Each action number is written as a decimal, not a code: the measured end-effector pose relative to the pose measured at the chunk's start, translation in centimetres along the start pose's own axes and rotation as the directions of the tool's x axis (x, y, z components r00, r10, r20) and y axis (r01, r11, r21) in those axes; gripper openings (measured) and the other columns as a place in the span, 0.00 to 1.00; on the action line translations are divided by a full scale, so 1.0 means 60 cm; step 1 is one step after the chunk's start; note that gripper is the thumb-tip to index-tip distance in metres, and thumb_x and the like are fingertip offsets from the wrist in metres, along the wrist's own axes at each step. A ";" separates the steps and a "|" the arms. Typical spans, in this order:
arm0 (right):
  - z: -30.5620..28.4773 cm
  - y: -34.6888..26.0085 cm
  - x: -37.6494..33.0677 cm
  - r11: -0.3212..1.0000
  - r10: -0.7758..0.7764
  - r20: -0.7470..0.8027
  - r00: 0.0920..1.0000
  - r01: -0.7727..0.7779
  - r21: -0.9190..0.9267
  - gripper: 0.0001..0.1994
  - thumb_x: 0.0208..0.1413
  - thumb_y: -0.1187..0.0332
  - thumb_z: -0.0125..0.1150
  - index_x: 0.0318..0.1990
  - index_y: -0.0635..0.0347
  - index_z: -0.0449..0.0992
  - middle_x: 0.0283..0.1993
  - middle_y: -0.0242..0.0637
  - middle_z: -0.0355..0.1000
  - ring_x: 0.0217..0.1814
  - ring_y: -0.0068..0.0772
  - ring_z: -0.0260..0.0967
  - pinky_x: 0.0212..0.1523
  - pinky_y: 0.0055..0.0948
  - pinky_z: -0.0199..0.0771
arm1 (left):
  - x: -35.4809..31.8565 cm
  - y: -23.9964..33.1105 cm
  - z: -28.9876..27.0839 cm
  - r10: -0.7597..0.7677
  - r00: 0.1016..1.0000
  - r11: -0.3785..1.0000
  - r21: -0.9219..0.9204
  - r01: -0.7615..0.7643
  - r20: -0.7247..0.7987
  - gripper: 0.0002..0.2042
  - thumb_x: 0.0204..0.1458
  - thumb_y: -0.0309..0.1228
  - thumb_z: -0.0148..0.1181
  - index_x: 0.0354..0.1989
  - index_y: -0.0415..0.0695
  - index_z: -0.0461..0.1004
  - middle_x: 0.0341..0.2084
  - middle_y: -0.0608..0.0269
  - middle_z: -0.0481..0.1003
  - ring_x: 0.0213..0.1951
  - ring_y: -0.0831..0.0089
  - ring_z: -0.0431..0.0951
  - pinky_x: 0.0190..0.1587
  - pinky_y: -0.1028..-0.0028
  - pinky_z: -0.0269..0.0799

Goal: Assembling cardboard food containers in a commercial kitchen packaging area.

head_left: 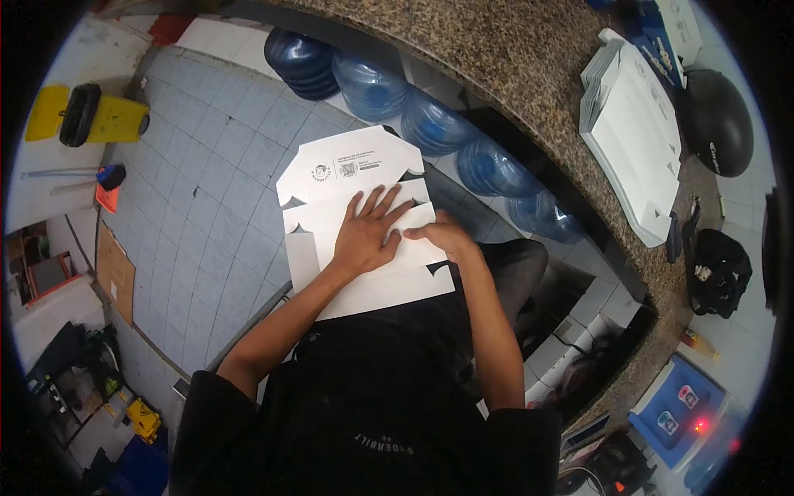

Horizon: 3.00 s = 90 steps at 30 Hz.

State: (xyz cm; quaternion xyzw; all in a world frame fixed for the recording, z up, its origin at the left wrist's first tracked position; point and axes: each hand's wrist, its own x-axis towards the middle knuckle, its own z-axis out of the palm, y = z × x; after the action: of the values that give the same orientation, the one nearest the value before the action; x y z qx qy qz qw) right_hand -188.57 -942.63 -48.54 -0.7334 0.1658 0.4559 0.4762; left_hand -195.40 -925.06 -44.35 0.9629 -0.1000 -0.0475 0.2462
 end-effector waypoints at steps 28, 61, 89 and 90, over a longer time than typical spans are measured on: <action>0.163 -0.167 0.026 0.572 -0.355 -0.122 0.927 0.112 -0.813 0.37 0.45 0.50 0.61 0.53 0.73 0.59 0.52 0.62 0.63 0.56 0.60 0.62 0.56 0.53 0.58 | -0.097 -0.066 -0.102 -0.101 0.941 0.991 -0.054 0.125 0.324 0.50 0.40 0.70 0.49 0.69 0.53 0.46 0.69 0.56 0.40 0.70 0.55 0.37 0.67 0.48 0.27; 0.024 -0.033 -0.014 0.940 -0.321 0.011 0.947 0.317 0.123 0.20 0.54 0.63 0.58 0.50 0.69 0.72 0.45 0.44 0.74 0.46 0.36 0.71 0.47 0.31 0.68 | -0.183 -0.130 -0.111 -0.455 0.571 -0.515 -0.725 0.458 0.684 0.23 0.52 0.30 0.59 0.52 0.27 0.62 0.46 0.48 0.71 0.47 0.64 0.76 0.50 0.72 0.77; 0.081 0.063 -0.137 0.485 -0.047 0.222 0.974 -0.172 0.857 0.18 0.55 0.71 0.59 0.53 0.63 0.66 0.50 0.42 0.69 0.49 0.38 0.71 0.46 0.44 0.79 | -0.082 -0.162 -0.170 -0.486 0.598 0.145 -0.616 0.774 0.637 0.25 0.51 0.23 0.59 0.55 0.23 0.58 0.48 0.41 0.68 0.47 0.55 0.74 0.43 0.63 0.80; 0.087 0.056 -0.139 0.544 -0.109 0.256 0.960 -0.158 0.824 0.18 0.55 0.72 0.58 0.53 0.64 0.65 0.50 0.43 0.68 0.50 0.40 0.71 0.47 0.45 0.79 | -0.072 -0.167 -0.171 -0.515 0.593 0.186 -0.595 0.782 0.619 0.24 0.50 0.21 0.58 0.54 0.22 0.58 0.47 0.40 0.68 0.46 0.54 0.74 0.41 0.63 0.81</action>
State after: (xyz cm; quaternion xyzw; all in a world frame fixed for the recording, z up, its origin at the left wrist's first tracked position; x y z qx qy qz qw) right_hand -197.93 -941.46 -44.18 -0.3425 0.3052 0.4257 0.7800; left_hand -196.45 -910.77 -40.03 0.6486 0.3244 -0.3246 0.6072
